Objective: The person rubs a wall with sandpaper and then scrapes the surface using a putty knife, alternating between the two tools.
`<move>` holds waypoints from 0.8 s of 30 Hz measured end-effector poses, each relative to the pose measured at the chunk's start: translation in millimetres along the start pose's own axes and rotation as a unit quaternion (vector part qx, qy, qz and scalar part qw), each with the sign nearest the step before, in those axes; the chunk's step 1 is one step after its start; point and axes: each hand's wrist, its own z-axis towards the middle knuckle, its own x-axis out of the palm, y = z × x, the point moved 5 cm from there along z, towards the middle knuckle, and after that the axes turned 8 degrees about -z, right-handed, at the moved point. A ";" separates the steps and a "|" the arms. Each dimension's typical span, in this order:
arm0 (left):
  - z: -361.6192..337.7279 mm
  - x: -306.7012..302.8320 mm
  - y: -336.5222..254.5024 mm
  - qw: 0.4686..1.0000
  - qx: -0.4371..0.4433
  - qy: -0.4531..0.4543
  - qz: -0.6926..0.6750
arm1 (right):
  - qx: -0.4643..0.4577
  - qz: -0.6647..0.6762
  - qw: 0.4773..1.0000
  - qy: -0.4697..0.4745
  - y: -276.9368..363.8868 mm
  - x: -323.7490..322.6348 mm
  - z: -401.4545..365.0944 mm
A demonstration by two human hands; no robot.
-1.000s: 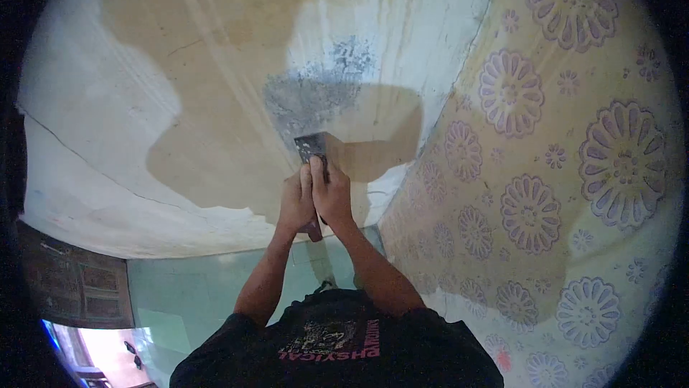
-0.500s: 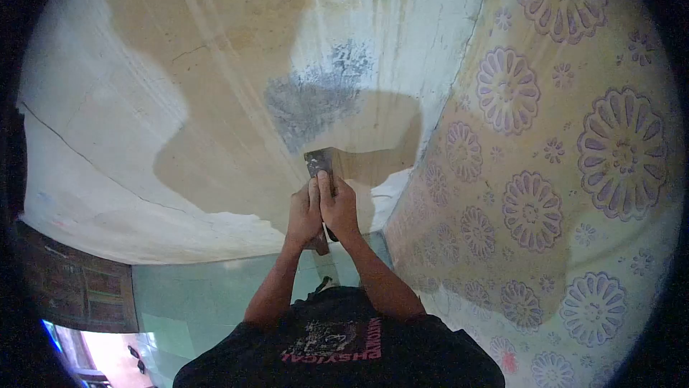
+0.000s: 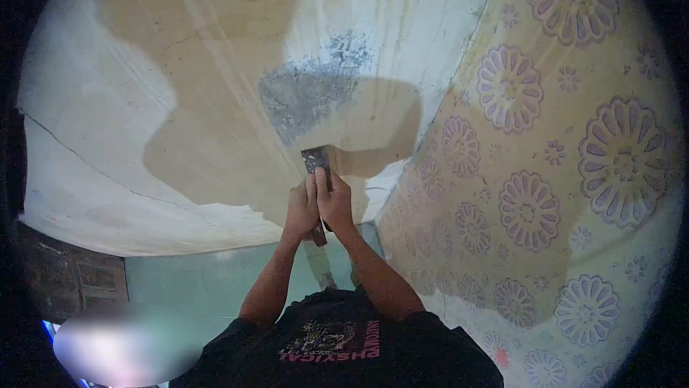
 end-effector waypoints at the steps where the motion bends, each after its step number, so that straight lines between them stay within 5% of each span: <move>1: -0.3 -0.5 1.4 1.000 0.000 -0.005 0.001 | -0.003 0.001 1.000 0.004 -3.4 0.9 -0.3; 24: -2.3 4.1 6.4 0.999 -0.044 -0.007 -0.012 | -0.019 0.004 0.999 0.036 0.6 -1.4 2.4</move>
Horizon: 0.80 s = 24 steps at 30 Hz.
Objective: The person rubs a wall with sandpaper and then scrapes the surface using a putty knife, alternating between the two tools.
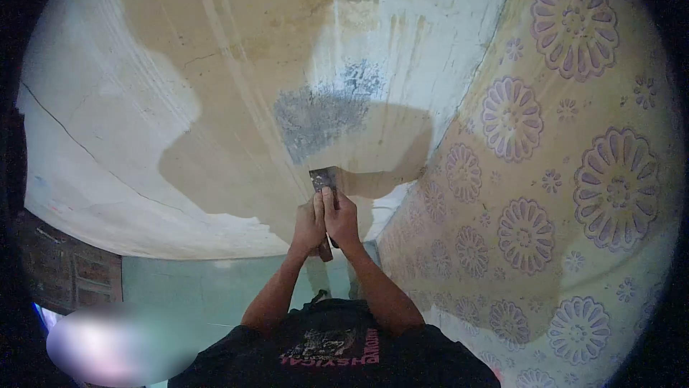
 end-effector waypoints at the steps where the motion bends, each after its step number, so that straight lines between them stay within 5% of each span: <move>1: -1.7 0.8 0.5 1.000 -0.001 -0.001 -0.002 | 0.000 -0.002 1.000 0.001 -2.3 -0.9 -1.9; 13: 19.1 -9.3 -28.4 0.999 0.044 -0.009 -0.027 | -0.020 -0.048 0.998 -0.028 20.5 -4.3 17.2; 15: 26.5 -11.8 -38.2 0.998 0.025 0.045 0.037 | -0.024 -0.026 0.999 -0.011 33.4 -7.2 25.8; 18: 6.2 -2.9 -24.5 0.991 0.121 -0.015 0.059 | -0.044 -0.074 0.995 -0.041 16.4 -6.5 9.1; 19: 6.0 -1.0 -17.1 0.998 0.052 -0.019 -0.034 | -0.045 -0.072 0.996 -0.041 17.0 -5.9 9.4; 24: 25.0 -12.9 -30.2 0.998 0.041 0.036 0.031 | -0.010 -0.022 0.999 -0.021 38.9 -6.3 29.3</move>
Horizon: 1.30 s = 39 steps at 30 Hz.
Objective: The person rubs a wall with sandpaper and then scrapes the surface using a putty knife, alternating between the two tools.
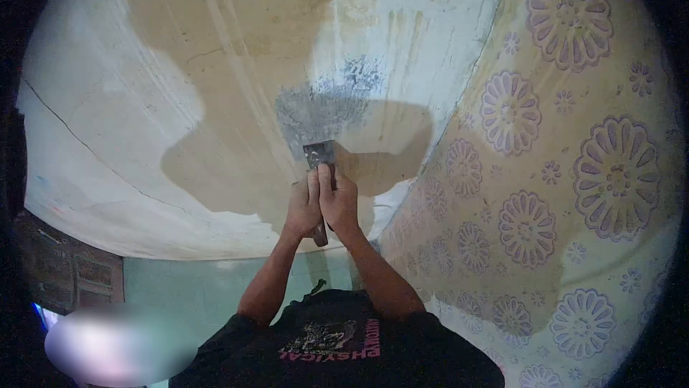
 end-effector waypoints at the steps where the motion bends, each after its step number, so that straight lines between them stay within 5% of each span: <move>1: 2.4 -1.0 -1.6 0.999 -0.028 0.013 -0.016 | -0.018 -0.033 0.999 -0.009 0.8 -2.4 -3.3; 6: -18.7 14.9 21.6 0.997 0.058 -0.040 -0.035 | -0.004 -0.030 1.000 0.001 -30.9 4.2 -24.6; 12: -18.2 10.0 5.4 0.995 -0.025 -0.033 -0.089 | 0.005 0.030 0.999 0.017 -20.3 0.2 -23.7; 17: -16.6 8.7 0.2 0.996 0.068 -0.046 0.028 | -0.003 -0.050 0.999 0.003 -22.9 -0.1 -19.8; 20: -6.0 3.8 0.8 0.998 -0.023 0.003 -0.056 | 0.001 0.011 1.000 0.009 -8.3 -1.0 -13.2; 27: -21.1 12.9 5.2 0.996 -0.043 -0.030 -0.077 | -0.002 0.000 1.000 0.030 -17.9 -3.5 -23.8; 39: -24.9 17.1 11.2 0.997 0.006 -0.050 -0.050 | 0.028 -0.012 0.999 0.025 -32.3 1.1 -27.9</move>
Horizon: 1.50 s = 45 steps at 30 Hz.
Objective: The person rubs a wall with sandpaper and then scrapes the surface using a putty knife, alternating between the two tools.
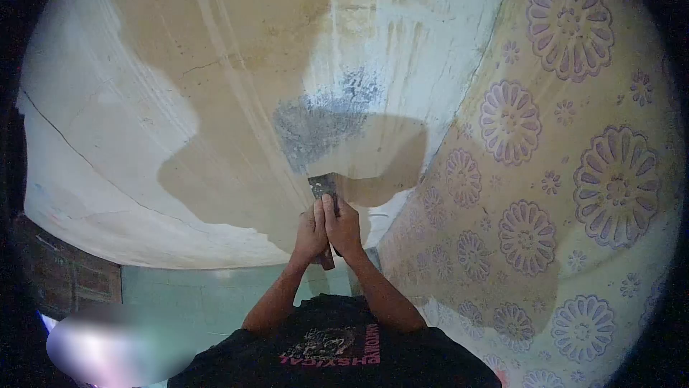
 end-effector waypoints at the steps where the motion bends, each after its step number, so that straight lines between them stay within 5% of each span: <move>1: 2.8 1.2 6.0 1.000 0.006 0.011 0.017 | -0.011 -0.006 1.000 -0.004 -8.5 3.4 2.2; 8: 20.9 -10.9 -8.3 0.997 -0.023 0.073 0.034 | 0.007 0.039 0.999 -0.010 15.6 1.7 11.9; 11: 3.3 -0.6 18.6 0.998 -0.013 0.061 -0.001 | -0.004 -0.038 0.998 -0.044 -15.5 7.4 -4.7; 28: 20.5 -8.4 -16.9 0.996 -0.044 0.071 0.015 | -0.006 -0.015 1.000 -0.018 25.5 -5.9 14.4; 32: 10.0 2.4 13.7 0.997 0.012 0.051 0.063 | 0.013 -0.039 0.999 -0.032 -12.3 4.9 0.5; 37: 19.4 -2.4 -3.2 0.997 -0.021 0.067 0.045 | -0.003 -0.045 0.999 -0.013 18.9 -9.3 12.6; 40: 20.3 -3.6 -12.4 0.996 0.045 0.060 0.038 | -0.007 -0.030 0.999 -0.021 25.1 -9.4 16.2; 45: 13.5 3.4 10.1 0.996 -0.021 0.083 0.001 | 0.025 -0.009 0.999 -0.028 -20.0 4.9 8.7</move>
